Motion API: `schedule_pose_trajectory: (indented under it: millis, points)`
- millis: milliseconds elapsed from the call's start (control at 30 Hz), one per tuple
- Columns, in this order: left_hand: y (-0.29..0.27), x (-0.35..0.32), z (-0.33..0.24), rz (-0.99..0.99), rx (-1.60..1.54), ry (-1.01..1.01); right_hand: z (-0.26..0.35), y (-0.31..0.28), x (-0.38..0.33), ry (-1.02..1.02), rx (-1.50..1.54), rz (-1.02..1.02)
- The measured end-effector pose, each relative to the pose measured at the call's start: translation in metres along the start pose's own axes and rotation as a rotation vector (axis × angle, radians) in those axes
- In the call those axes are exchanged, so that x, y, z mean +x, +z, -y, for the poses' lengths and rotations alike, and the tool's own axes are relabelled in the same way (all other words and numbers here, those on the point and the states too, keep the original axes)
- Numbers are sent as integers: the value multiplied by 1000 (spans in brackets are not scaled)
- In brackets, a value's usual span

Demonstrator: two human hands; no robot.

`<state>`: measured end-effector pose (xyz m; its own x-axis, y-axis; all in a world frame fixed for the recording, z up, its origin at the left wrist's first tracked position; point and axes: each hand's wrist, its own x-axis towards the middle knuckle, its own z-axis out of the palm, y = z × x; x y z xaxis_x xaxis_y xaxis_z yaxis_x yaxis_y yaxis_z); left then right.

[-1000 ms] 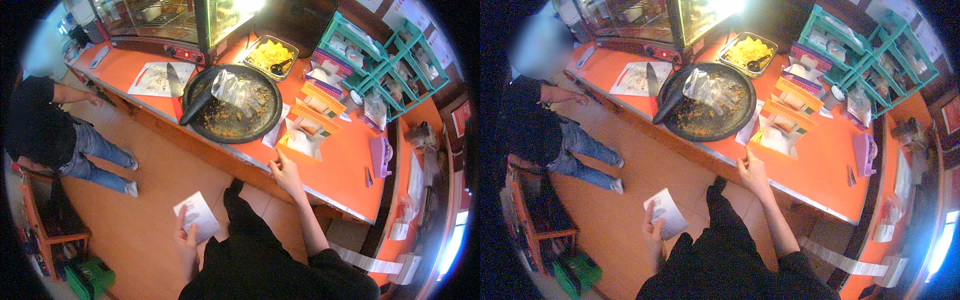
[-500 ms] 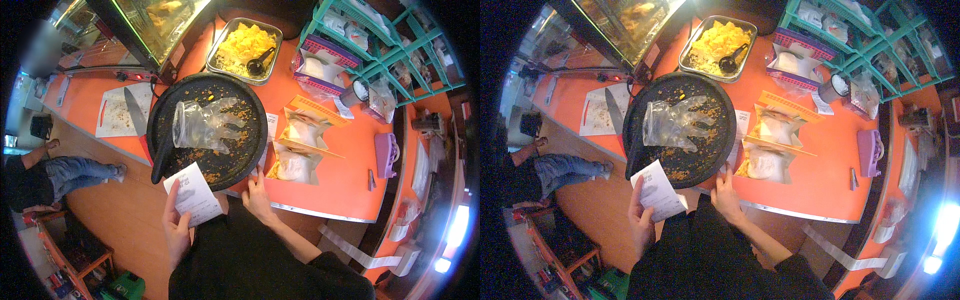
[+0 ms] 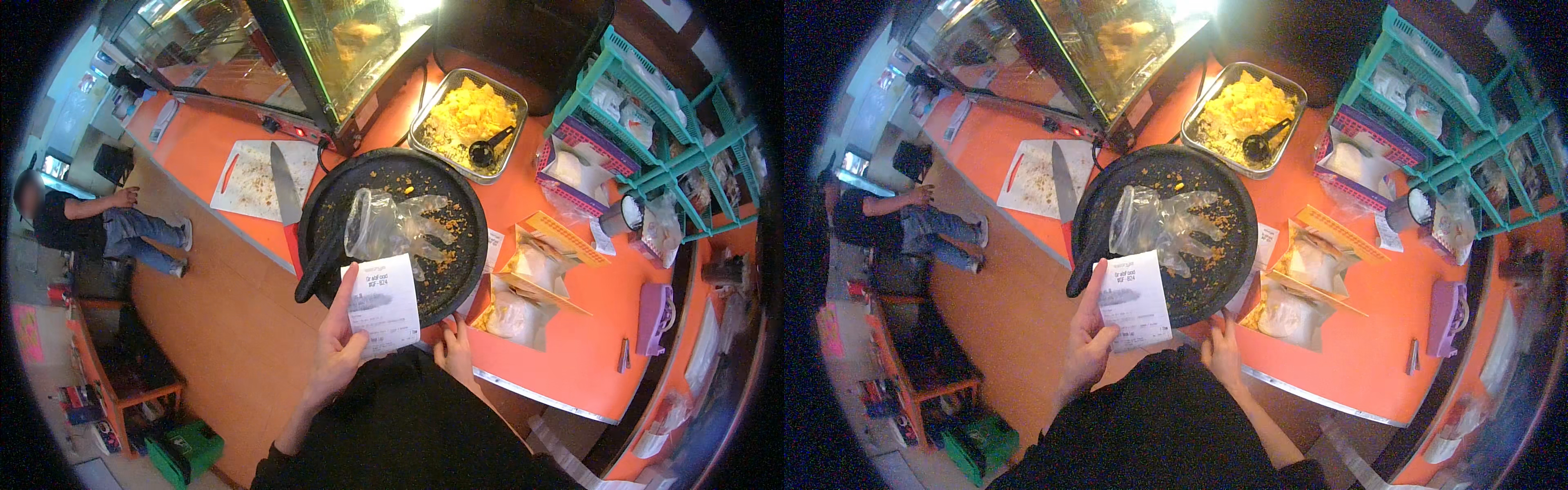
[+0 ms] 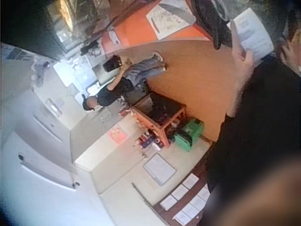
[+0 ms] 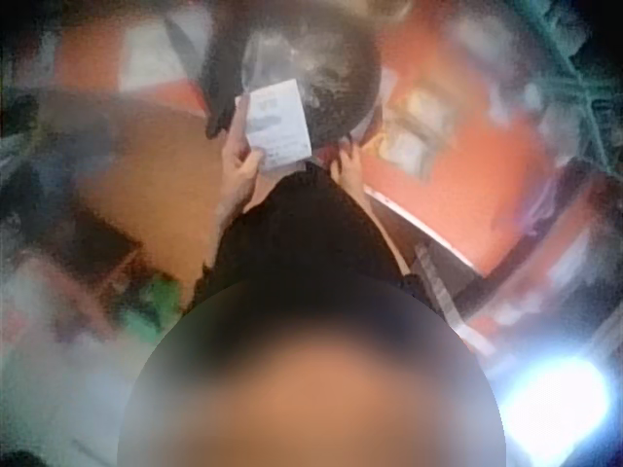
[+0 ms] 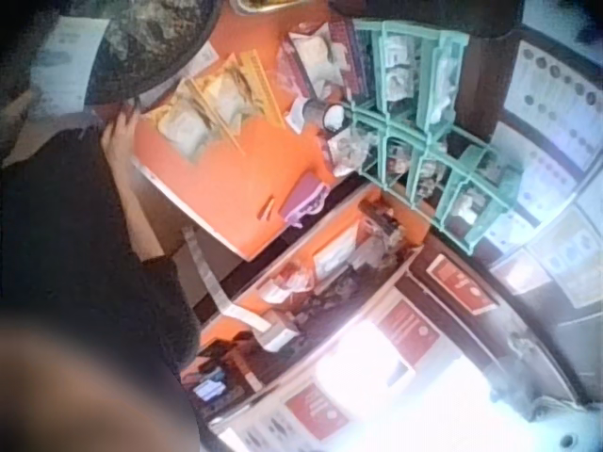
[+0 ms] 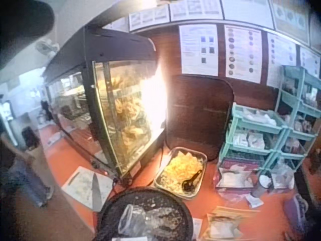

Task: The person processes a food order by retrieving a receipt, wrapping rice balls in paper, and packing fried chicken and rice balls into takeaway boxes. They then place the boxes into a plastic bag and organize items on the counter.

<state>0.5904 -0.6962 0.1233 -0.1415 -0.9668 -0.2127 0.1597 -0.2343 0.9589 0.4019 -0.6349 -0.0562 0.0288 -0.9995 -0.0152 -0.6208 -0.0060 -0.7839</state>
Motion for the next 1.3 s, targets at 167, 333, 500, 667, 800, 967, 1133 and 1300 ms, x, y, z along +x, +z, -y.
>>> schedule_pose_trajectory:
  millis: [167, 333, 500, 667, 800, 967, 1133, 1300]
  points:
    - [0, -3, 3, -6, -54, 25, 1, -4, 5, -23, -35, -22]
    - [1, -2, 4, -2, -72, 20, 1, -6, 3, 0, -28, 6]
    - [4, 0, 6, 27, -27, 32, -1, -6, 2, -77, -92, -47]
    - [8, 6, 6, 30, -65, 13, -5, -5, 5, 64, 52, -16]
    - [14, 10, 2, 54, -133, -12, -8, -6, 5, -146, -103, -65]
    - [17, 14, 2, 25, -93, 9, -7, -8, 7, 16, -148, 157]
    - [8, 16, 9, 18, -47, 67, -4, -10, 10, 133, -215, 314]
    - [5, 15, 12, 14, -105, 54, -1, -11, 8, 100, -230, 361]
